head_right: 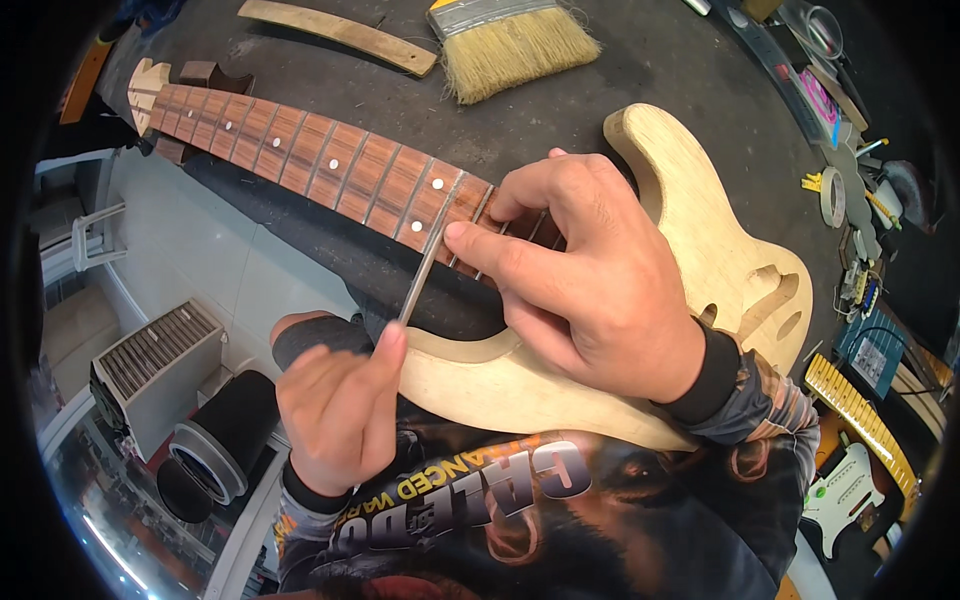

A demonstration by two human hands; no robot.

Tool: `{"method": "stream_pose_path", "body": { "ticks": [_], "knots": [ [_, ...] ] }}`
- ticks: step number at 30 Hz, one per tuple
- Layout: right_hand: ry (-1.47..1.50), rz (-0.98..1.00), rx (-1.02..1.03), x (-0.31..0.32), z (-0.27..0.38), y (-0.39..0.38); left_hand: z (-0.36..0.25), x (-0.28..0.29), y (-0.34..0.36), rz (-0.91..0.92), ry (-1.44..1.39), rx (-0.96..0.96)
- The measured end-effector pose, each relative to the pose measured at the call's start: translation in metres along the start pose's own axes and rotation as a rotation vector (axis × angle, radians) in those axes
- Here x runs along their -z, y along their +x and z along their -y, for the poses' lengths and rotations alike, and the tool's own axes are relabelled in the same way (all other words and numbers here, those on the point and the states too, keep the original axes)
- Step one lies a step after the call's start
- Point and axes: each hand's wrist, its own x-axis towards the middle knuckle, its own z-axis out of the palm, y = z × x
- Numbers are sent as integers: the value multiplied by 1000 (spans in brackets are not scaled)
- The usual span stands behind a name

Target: The person uses a file to smooth the edges of the frets on a guitar neck, then uses a brush to clean off the debris.

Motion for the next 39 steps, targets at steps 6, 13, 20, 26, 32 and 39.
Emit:
{"method": "stream_pose_path", "body": {
  "ticks": [6,13,20,26,32,39],
  "knots": [
    [-7,-12,-33,0,-1,-3,3,-12,25,-47,-52,-36],
    [-19,-7,-20,0,0,-1,-1,-8,40,-3,7,-9],
    [13,13,-14,0,2,-1,-5,0,-1,8,-15,35],
    [-21,-10,-47,0,-2,-1,3,-14,45,3,20,-39],
    [-29,-149,93,-8,-3,5,-4,-3,10,0,3,11],
    [-26,-98,22,-2,-1,0,-1,-9,25,-15,-15,-34]
  ]
}}
